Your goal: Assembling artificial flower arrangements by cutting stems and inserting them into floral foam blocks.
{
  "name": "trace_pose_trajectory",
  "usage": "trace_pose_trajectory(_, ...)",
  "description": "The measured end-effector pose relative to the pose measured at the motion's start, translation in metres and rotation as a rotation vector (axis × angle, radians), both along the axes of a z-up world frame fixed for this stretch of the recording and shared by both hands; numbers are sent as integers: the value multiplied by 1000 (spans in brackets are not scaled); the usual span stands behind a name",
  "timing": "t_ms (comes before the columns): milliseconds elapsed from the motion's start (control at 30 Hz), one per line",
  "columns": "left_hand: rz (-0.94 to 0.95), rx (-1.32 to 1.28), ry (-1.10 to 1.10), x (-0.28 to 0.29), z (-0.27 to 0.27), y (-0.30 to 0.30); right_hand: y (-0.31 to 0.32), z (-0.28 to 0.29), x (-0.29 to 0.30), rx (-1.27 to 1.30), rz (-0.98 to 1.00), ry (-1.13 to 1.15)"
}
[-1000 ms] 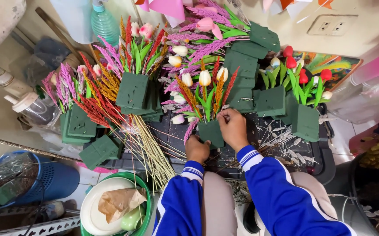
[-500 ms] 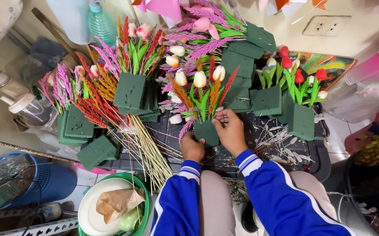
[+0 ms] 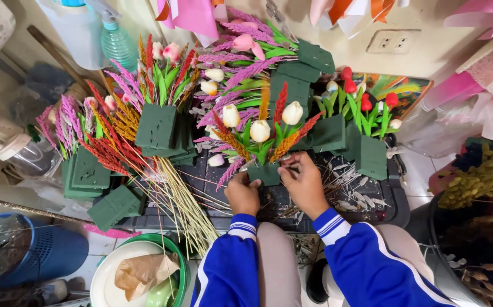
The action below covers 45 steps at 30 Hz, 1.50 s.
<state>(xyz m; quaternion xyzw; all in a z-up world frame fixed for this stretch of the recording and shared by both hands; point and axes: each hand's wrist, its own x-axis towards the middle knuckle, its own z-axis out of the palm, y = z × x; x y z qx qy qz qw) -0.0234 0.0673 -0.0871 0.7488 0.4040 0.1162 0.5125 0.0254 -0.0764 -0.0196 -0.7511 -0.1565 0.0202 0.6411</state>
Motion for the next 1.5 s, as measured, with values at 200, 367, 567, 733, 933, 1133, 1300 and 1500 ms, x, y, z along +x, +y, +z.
trace_pose_trajectory(200,52,21,-39,-16,13,-8,-3,1,-7,34,32,24)
trace_pose_trajectory(367,33,-1,-26,-33,39,-7,-4,6,-12,-4,31,42)
trace_pose_trajectory(567,-115,-30,19,-27,11,-6,-14,-5,-14,-14,42,58)
trace_pose_trajectory(733,-157,-43,9,-22,14,-11,-22,-25,-5,-1,24,54)
trace_pose_trajectory(933,-85,-57,-64,-17,25,-19,-35,-2,-1,15,59,56)
trace_pose_trajectory(1133,-56,6,-48,-12,-11,-4,-95,34,2,-327,55,51)
trace_pose_trajectory(1300,-36,24,-29,-18,-9,4,-149,-8,12,-782,57,198)
trace_pose_trajectory(1500,-44,97,29,-9,-30,13,-149,-58,-24,-993,70,150)
